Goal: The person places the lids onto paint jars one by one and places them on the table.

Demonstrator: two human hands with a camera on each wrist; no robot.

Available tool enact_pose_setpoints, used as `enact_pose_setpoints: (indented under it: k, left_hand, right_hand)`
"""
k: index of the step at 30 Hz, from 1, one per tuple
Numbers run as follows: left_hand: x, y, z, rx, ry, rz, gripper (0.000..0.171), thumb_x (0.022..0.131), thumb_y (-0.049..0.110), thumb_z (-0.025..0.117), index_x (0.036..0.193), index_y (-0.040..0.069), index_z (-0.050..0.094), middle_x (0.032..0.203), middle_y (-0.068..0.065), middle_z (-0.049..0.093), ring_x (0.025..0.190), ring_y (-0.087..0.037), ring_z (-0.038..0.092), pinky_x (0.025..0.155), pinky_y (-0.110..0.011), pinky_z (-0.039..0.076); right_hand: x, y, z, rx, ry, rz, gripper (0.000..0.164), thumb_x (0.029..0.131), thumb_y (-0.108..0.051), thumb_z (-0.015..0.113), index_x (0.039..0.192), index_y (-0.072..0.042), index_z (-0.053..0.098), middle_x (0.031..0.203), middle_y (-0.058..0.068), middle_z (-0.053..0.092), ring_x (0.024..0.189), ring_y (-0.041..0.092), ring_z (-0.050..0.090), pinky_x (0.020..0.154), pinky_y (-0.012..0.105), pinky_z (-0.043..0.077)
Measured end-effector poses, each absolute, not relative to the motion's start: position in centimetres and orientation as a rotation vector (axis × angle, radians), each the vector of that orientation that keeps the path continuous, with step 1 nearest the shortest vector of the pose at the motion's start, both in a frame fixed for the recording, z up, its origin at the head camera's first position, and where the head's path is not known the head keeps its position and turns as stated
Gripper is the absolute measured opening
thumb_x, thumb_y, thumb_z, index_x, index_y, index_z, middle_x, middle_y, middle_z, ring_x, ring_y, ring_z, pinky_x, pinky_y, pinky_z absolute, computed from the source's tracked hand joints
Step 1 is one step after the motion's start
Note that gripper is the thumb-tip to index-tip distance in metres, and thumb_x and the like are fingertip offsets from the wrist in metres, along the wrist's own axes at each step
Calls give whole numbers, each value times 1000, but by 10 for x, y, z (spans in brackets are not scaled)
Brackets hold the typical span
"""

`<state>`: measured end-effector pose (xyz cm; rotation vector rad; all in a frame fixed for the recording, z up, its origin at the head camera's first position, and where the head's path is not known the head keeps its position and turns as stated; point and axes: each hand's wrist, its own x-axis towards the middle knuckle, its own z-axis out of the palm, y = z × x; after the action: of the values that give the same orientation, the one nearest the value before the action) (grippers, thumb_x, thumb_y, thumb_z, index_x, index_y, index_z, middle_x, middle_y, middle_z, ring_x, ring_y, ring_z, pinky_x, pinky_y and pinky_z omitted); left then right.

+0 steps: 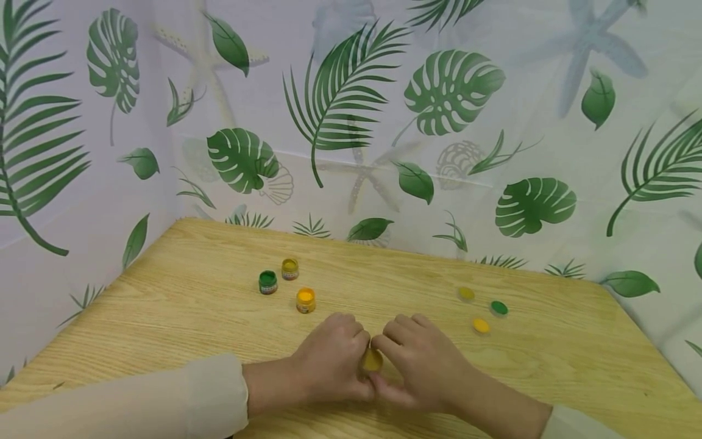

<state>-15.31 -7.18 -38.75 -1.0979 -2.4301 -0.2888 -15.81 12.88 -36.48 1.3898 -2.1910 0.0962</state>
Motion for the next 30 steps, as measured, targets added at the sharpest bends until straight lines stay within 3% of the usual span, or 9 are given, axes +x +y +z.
enact_pose_setpoints:
  k: [8, 15, 18, 23, 30]
  left_hand:
    - [-151, -70, -385, -1067, -2397, -216, 43, 71, 49, 73, 59, 20, 45, 57, 11, 34, 56, -6, 27, 60, -18, 24]
    - [-151, -70, -384, -1088, -2371, -186, 45, 71, 50, 73, 58, 20, 42, 56, 11, 34, 56, -6, 28, 59, -18, 22]
    - [-152, -71, -383, -1094, -2394, -197, 43, 68, 48, 74, 58, 20, 43, 56, 11, 34, 56, -6, 28, 59, -18, 23]
    - [-153, -72, -383, -1095, -2437, -267, 41, 69, 47, 75, 59, 20, 46, 56, 12, 36, 55, -6, 30, 59, -18, 25]
    - [-154, -71, -384, -1108, -2406, -309, 46, 72, 47, 74, 57, 20, 40, 54, 11, 29, 53, -5, 25, 58, -18, 22]
  right_hand:
    - [-162, 126, -368, 1422, -2057, 124, 26, 77, -37, 70, 76, -16, 55, 67, -10, 45, 64, 9, 41, 63, 22, 34]
    - [-161, 124, -367, 1380, -2107, 151, 35, 78, -43, 72, 66, -18, 51, 59, -11, 37, 58, 5, 32, 60, 20, 30]
    - [-161, 126, -367, 1369, -2131, 173, 38, 83, -50, 70, 68, -17, 57, 61, -10, 44, 59, 6, 38, 61, 21, 35]
    - [-162, 130, -366, 1394, -2137, 201, 36, 84, -48, 67, 87, -13, 66, 80, -5, 59, 72, 10, 52, 67, 27, 45]
    - [-162, 130, -368, 1452, -2112, 149, 28, 76, -37, 71, 88, -12, 63, 82, -6, 54, 76, 10, 50, 68, 26, 44]
